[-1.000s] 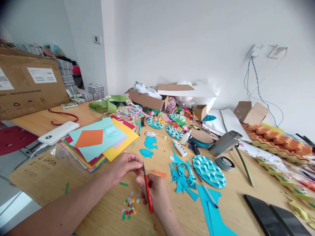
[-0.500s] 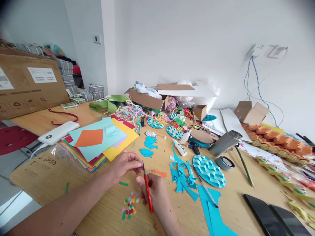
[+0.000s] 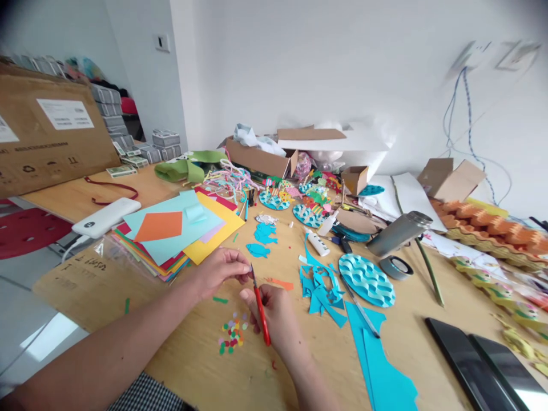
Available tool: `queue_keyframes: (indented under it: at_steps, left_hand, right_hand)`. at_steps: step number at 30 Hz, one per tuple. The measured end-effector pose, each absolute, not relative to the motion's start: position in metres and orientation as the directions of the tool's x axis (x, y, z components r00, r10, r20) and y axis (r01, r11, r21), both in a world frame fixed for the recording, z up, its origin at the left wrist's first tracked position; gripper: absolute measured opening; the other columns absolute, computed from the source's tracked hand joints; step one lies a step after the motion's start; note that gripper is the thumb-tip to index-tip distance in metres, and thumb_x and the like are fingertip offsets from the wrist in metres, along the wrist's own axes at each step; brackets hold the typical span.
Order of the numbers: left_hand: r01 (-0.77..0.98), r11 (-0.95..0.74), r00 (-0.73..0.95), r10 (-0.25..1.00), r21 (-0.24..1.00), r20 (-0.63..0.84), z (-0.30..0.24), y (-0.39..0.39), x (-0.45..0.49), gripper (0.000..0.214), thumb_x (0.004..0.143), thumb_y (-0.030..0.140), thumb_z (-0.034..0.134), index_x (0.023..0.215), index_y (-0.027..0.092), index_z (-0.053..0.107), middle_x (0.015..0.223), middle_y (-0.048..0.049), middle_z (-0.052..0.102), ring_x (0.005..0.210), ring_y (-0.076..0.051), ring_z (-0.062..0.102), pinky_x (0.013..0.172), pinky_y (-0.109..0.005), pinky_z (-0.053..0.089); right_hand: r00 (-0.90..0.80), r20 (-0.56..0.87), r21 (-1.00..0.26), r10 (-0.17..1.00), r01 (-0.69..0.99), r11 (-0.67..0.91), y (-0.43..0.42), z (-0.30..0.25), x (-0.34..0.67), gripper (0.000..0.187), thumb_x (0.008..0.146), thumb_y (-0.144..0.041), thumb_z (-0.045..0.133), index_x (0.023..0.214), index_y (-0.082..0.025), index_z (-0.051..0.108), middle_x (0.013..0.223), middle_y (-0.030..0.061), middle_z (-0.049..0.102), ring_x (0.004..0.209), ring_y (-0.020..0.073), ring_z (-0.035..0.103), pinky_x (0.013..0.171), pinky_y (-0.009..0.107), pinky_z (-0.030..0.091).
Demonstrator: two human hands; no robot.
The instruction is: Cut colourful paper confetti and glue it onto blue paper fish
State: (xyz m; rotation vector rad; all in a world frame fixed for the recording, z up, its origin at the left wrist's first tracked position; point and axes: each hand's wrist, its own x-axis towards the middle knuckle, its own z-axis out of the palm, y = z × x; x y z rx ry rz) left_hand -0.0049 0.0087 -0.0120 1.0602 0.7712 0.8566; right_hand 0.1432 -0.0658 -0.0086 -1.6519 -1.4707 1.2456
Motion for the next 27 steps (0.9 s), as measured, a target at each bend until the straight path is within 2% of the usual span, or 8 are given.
queue_keyframes:
  at_steps: [10, 14, 20, 23, 25, 27]
  left_hand:
    - [-0.179, 0.260, 0.522, 0.843, 0.949, -0.132, -0.015, 0.016, -0.012, 0.016, 0.064, 0.027, 0.073, 0.070, 0.012, 0.070, 0.075, -0.0069, 0.072, 0.062, -0.012, 0.059, 0.066, -0.027, 0.047]
    - [-0.097, 0.251, 0.534, 0.830, 0.963, -0.162, -0.011, 0.016, -0.015, 0.019, 0.061, 0.030, 0.075, 0.068, 0.013, 0.071, 0.075, -0.0060, 0.071, 0.060, -0.011, 0.057, 0.058, -0.024, 0.043]
    - [0.046, 0.199, 0.588, 0.787, 0.979, -0.188, -0.008, 0.017, -0.019, 0.016, 0.058, 0.030, 0.075, 0.062, 0.015, 0.071, 0.050, 0.0028, 0.055, 0.048, -0.008, 0.042, 0.047, -0.022, 0.030]
    - [0.161, 0.098, 0.719, 0.670, 0.982, -0.185, -0.006, 0.015, -0.024, 0.010, 0.058, 0.027, 0.075, 0.062, 0.018, 0.073, 0.055, 0.0009, 0.063, 0.052, -0.010, 0.047, 0.051, -0.022, 0.033]
    - [0.250, 0.014, 0.847, 0.482, 0.968, -0.225, -0.003, 0.013, -0.027, 0.005, 0.059, 0.024, 0.074, 0.062, 0.020, 0.074, 0.058, 0.0002, 0.066, 0.054, -0.012, 0.052, 0.053, -0.023, 0.037]
    - [0.322, -0.090, 0.895, 0.354, 0.943, -0.272, -0.002, 0.009, -0.028, 0.003, 0.061, 0.021, 0.071, 0.060, 0.022, 0.074, 0.054, 0.0010, 0.065, 0.050, -0.013, 0.050, 0.050, -0.023, 0.036]
  right_hand:
    - [-0.033, -0.260, -0.890, 0.965, 0.396, -0.226, -0.063, -0.007, 0.147, 0.054, 0.072, -0.070, 0.060, 0.056, -0.021, 0.045, 0.045, -0.0012, 0.055, 0.035, 0.0105, 0.049, 0.035, 0.020, 0.032]
    - [0.054, -0.245, -0.890, 0.968, 0.383, -0.246, -0.061, -0.007, 0.150, 0.052, 0.073, -0.068, 0.059, 0.055, -0.020, 0.047, 0.045, -0.0013, 0.055, 0.035, 0.0103, 0.050, 0.036, 0.020, 0.033]
    - [0.188, -0.202, -0.911, 0.961, 0.323, -0.255, -0.055, -0.005, 0.155, 0.054, 0.073, -0.070, 0.058, 0.054, -0.020, 0.048, 0.042, -0.0012, 0.052, 0.033, 0.0091, 0.047, 0.033, 0.019, 0.030]
    - [0.241, -0.176, -0.925, 0.954, 0.290, -0.244, -0.054, -0.003, 0.157, 0.055, 0.073, -0.071, 0.057, 0.054, -0.019, 0.048, 0.043, -0.0011, 0.052, 0.033, 0.0088, 0.047, 0.033, 0.019, 0.032]
    - [0.272, -0.157, -0.934, 0.949, 0.270, -0.232, -0.054, -0.001, 0.158, 0.055, 0.072, -0.071, 0.059, 0.055, -0.019, 0.050, 0.044, -0.0007, 0.053, 0.033, 0.0088, 0.047, 0.033, 0.019, 0.033]
    - [0.283, -0.148, -0.938, 0.948, 0.263, -0.225, -0.055, 0.001, 0.158, 0.056, 0.071, -0.072, 0.059, 0.055, -0.019, 0.051, 0.045, -0.0002, 0.054, 0.033, 0.0087, 0.047, 0.033, 0.019, 0.033]
